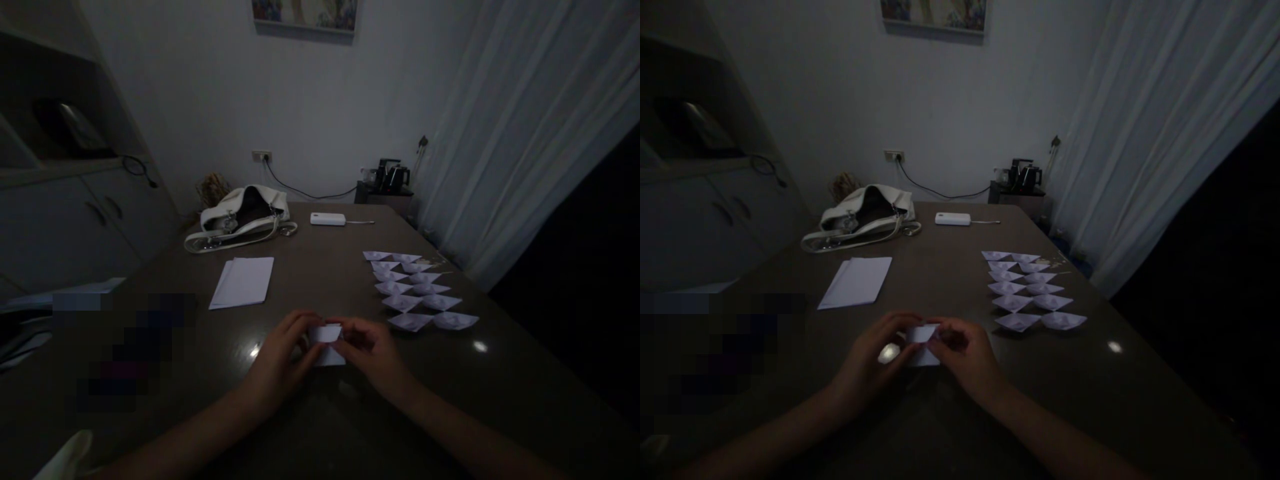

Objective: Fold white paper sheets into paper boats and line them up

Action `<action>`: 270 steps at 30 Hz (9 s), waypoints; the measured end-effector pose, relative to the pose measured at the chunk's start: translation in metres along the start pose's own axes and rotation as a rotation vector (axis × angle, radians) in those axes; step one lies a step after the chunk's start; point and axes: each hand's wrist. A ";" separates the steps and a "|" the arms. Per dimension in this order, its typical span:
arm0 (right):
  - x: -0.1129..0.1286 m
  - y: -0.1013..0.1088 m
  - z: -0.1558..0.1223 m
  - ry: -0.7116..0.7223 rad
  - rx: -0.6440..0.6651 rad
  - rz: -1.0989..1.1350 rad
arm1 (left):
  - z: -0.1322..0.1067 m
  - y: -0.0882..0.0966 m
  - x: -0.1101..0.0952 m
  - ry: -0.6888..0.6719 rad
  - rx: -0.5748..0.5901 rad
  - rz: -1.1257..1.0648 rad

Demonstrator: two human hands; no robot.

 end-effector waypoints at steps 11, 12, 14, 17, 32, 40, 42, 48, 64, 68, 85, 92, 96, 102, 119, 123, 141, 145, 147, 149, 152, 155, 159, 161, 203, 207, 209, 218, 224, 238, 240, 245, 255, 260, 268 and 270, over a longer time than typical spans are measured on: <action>0.005 -0.006 -0.003 -0.004 0.006 -0.023 | -0.004 0.000 -0.004 -0.288 0.037 0.302; 0.005 -0.007 -0.003 -0.006 0.012 -0.028 | -0.005 -0.001 -0.003 -0.291 0.035 0.307; 0.006 -0.008 -0.004 -0.018 0.014 -0.042 | -0.006 -0.002 -0.003 -0.286 0.034 0.291; 0.008 -0.009 -0.005 -0.038 0.014 -0.038 | -0.010 -0.005 -0.001 -0.344 0.041 0.317; 0.015 0.002 -0.005 0.158 0.011 -0.101 | 0.001 -0.003 -0.007 0.044 -0.119 -0.217; 0.017 0.007 -0.007 0.235 -0.016 -0.287 | 0.002 -0.002 -0.003 0.197 -0.040 -0.397; 0.016 0.007 -0.005 0.204 -0.003 -0.203 | 0.003 -0.001 -0.003 0.190 -0.041 -0.391; 0.018 0.009 -0.001 0.057 0.057 0.117 | 0.004 0.001 -0.005 0.165 -0.051 -0.363; 0.021 0.009 -0.008 0.354 -0.010 -0.255 | -0.001 0.011 -0.016 -0.131 0.096 -0.128; 0.023 0.012 -0.006 0.284 0.080 -0.188 | -0.002 0.012 -0.012 -0.190 0.132 -0.066; 0.031 0.022 -0.008 0.517 0.210 -0.312 | -0.008 0.016 -0.010 -0.436 0.212 0.033; 0.028 0.014 -0.008 0.304 0.221 -0.144 | -0.005 0.007 -0.017 -0.143 0.193 -0.312; 0.024 0.008 -0.008 0.178 0.251 -0.061 | -0.002 0.005 -0.016 0.003 0.228 -0.438; 0.022 0.007 -0.008 0.091 0.121 -0.051 | 0.001 0.003 -0.010 0.111 0.107 -0.419; 0.021 0.005 -0.006 0.080 -0.063 -0.175 | 0.007 0.003 -0.010 0.390 0.033 -0.468; 0.019 0.005 -0.005 0.112 -0.056 -0.182 | 0.009 0.004 -0.011 0.391 0.067 -0.472; 0.009 0.010 0.003 -0.129 0.086 -0.079 | 0.010 0.004 -0.005 0.435 -0.067 -0.486; 0.012 0.009 0.004 -0.127 0.054 -0.043 | 0.010 0.002 -0.007 0.449 -0.080 -0.536; 0.014 0.009 0.004 -0.103 0.040 -0.050 | 0.010 0.002 -0.006 0.442 -0.088 -0.547; 0.015 0.009 0.003 -0.087 0.020 -0.070 | 0.009 0.002 -0.005 0.425 -0.089 -0.533; 0.018 0.010 0.001 -0.071 0.022 -0.116 | 0.008 0.003 -0.004 0.397 -0.067 -0.486; 0.022 0.009 -0.002 -0.021 0.085 -0.219 | 0.005 0.002 -0.007 0.377 0.026 -0.402; 0.025 0.006 -0.004 0.030 0.059 -0.347 | 0.002 -0.004 -0.011 0.399 0.101 -0.376; 0.024 0.006 -0.003 0.036 -0.002 -0.343 | 0.002 -0.005 -0.011 0.443 0.140 -0.459; 0.015 -0.003 -0.006 0.086 -0.184 -0.176 | -0.007 -0.019 -0.007 0.636 0.273 -0.596; 0.015 -0.002 -0.005 -0.031 -0.022 -0.052 | -0.007 -0.016 -0.008 0.631 0.127 -0.597; 0.015 0.000 -0.004 -0.068 0.072 -0.047 | -0.004 -0.013 -0.007 0.599 0.080 -0.601; 0.014 0.007 0.000 -0.091 0.086 -0.235 | 0.008 -0.002 -0.004 0.495 0.050 -0.506; 0.015 0.014 0.000 0.043 0.080 -0.321 | 0.007 0.010 -0.002 0.194 0.046 -0.180; 0.011 0.024 0.005 0.071 0.106 -0.133 | 0.007 0.020 0.007 -0.102 0.089 -0.215; 0.012 0.023 0.004 0.085 0.135 -0.114 | 0.007 0.022 0.006 -0.143 0.090 -0.139; 0.011 0.021 0.003 0.119 0.170 -0.110 | 0.006 0.023 0.004 -0.117 0.093 -0.144; 0.011 0.017 0.001 0.155 0.157 -0.208 | 0.007 0.012 0.003 0.176 0.024 -0.440; 0.013 0.016 0.001 0.236 0.057 -0.297 | 0.004 0.009 0.002 0.210 0.006 -0.461; 0.013 0.017 -0.002 0.313 -0.024 -0.425 | 0.008 0.015 0.000 0.311 0.042 -0.578; 0.014 0.017 -0.003 0.321 -0.022 -0.450 | 0.009 0.018 0.001 0.326 0.051 -0.550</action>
Point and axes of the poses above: each hand's wrist, its own z-axis towards the middle knuckle, its own y-axis out of the back of the hand, x = y × z, and after that the axes turned 13 degrees about -z, right-handed
